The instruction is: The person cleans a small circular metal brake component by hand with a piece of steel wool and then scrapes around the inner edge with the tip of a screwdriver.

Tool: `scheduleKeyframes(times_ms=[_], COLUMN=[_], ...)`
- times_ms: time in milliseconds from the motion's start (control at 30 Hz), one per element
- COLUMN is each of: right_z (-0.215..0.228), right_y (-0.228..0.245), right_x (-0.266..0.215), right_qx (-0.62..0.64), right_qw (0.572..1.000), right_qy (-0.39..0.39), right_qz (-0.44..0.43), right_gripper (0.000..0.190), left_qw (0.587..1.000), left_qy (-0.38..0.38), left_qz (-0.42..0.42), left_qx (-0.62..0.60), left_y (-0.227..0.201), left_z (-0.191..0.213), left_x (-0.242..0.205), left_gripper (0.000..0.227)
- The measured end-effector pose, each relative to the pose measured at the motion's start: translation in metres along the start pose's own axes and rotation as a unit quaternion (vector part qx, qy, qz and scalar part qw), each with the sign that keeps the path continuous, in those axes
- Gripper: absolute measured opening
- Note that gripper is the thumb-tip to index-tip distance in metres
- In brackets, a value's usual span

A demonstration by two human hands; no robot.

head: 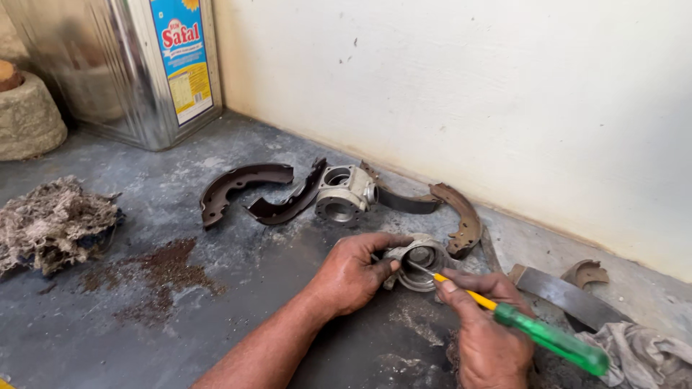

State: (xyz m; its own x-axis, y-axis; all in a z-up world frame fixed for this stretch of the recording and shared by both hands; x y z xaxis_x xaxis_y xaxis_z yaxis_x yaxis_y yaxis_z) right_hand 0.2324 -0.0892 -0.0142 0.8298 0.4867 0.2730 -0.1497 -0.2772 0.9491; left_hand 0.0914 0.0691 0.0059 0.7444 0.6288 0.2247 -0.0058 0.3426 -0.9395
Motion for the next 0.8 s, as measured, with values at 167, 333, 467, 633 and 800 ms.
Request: scheduleKeyframes(times_ms=[167,333,467,633,800], right_z=[-0.028,-0.019,-0.021,0.004,0.025], right_y=[0.024,0.026,0.016,0.025,0.034], right_x=[-0.014,-0.003,-0.002,0.007,0.012], right_qx=[-0.165,-0.147,-0.147,-0.124,-0.052], right_qw=[0.972,0.981,0.983,0.990,0.997], right_qy=[0.115,0.087,0.094,0.039,0.007], right_qz=[0.120,0.089,0.049,0.062,0.065], right_gripper=[0.011,0.013,0.014,0.010,0.010], left_qw=[1.000,0.999,0.999,0.998,0.978], left_qy=[-0.003,-0.006,-0.012,-0.008,-0.106], left_qz=[-0.019,-0.004,-0.018,0.043,-0.144], left_qx=[0.013,0.049,0.037,0.042,0.111], left_y=[-0.006,-0.015,-0.019,-0.009,-0.030], left_z=[0.002,0.003,0.006,0.002,0.014], left_x=[-0.001,-0.004,-0.007,-0.006,-0.013], left_gripper=[0.042,0.042,0.042,0.035,0.009])
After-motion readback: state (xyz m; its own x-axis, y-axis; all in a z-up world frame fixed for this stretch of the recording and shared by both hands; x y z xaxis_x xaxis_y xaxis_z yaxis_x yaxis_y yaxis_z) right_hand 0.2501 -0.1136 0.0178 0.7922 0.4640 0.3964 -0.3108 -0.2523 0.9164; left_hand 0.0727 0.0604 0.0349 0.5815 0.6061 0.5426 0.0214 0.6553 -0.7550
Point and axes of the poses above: each hand's wrist, its own x-axis towards the middle knuckle, its own z-axis out of the back of the hand, y = z × x, the point moved 8 cm from there along x, towards the middle knuckle, and after that the axes turned 1 degree about -y, right-handed, at the moved point
